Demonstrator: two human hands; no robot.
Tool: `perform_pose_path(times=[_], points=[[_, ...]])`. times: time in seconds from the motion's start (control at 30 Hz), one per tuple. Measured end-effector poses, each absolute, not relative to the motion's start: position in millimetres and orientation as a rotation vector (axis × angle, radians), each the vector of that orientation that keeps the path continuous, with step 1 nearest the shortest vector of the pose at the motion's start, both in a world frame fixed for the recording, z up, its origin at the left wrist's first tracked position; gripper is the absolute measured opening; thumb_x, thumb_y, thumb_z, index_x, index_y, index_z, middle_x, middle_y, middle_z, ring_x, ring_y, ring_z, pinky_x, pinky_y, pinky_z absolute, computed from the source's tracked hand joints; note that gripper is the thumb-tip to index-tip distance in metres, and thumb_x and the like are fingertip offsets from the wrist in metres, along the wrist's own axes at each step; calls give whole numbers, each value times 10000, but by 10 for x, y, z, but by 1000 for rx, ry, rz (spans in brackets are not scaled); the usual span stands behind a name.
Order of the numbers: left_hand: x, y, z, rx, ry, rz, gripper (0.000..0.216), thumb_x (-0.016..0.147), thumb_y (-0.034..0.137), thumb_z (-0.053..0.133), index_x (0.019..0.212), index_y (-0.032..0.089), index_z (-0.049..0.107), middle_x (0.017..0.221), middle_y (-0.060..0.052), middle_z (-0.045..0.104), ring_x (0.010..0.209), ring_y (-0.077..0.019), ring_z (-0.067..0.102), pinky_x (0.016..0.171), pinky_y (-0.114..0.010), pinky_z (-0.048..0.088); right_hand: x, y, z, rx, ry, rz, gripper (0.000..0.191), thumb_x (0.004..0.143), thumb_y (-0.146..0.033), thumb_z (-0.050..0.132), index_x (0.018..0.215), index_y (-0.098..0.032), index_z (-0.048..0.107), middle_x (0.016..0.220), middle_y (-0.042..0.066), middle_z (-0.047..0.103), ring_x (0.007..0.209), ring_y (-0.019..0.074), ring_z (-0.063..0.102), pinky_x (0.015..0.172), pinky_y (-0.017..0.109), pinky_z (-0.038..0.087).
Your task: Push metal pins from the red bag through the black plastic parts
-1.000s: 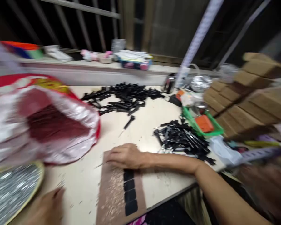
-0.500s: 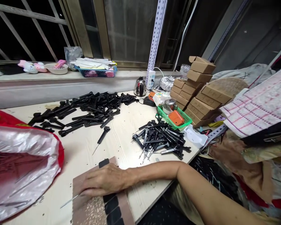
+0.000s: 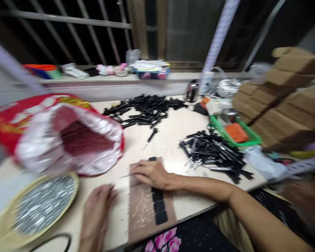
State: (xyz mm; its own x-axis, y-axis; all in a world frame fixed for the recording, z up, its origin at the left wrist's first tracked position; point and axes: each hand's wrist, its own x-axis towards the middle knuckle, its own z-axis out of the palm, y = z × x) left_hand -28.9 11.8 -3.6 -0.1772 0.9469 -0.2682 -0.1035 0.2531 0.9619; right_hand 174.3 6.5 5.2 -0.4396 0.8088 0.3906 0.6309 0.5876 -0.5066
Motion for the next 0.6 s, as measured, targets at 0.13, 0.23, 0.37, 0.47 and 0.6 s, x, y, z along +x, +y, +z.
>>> perform_pose_path(times=[0.13,0.23,0.37,0.47,0.6], points=[[-154,120,-59,545,1160,1255,399,500,292,845,805,134,639,701,-10,651,583,-87,576,576,-211,498,1617,39,66,-1187,-2117,434,269,929,-169,451,1140,-215,612,1032,34,613,907,124,592,765,230,456],[-66,107,-35,513,1061,1324,385,541,278,834,843,119,655,668,2,633,589,-74,575,617,-208,500,1555,37,76,-1216,-2157,399,269,929,-176,456,1138,-235,615,1013,25,617,850,121,597,677,215,443],[-38,61,-35,503,981,1365,333,589,265,817,840,112,661,649,5,626,604,-70,576,639,-198,491,1515,30,97,-1260,-2239,290,262,940,-200,448,1142,-235,612,984,27,623,810,117,595,635,211,421],[-47,73,-62,477,969,1384,335,582,263,822,832,111,659,666,5,628,613,-71,580,647,-203,490,1509,42,100,-1291,-2265,234,262,946,-219,446,1152,-236,607,985,30,625,810,116,594,641,212,416],[-40,94,-86,495,989,1392,347,586,269,821,846,113,654,692,4,634,625,-72,585,673,-212,493,1513,56,102,-1316,-2281,173,248,954,-248,438,1117,-235,623,961,27,633,785,117,594,641,217,404]])
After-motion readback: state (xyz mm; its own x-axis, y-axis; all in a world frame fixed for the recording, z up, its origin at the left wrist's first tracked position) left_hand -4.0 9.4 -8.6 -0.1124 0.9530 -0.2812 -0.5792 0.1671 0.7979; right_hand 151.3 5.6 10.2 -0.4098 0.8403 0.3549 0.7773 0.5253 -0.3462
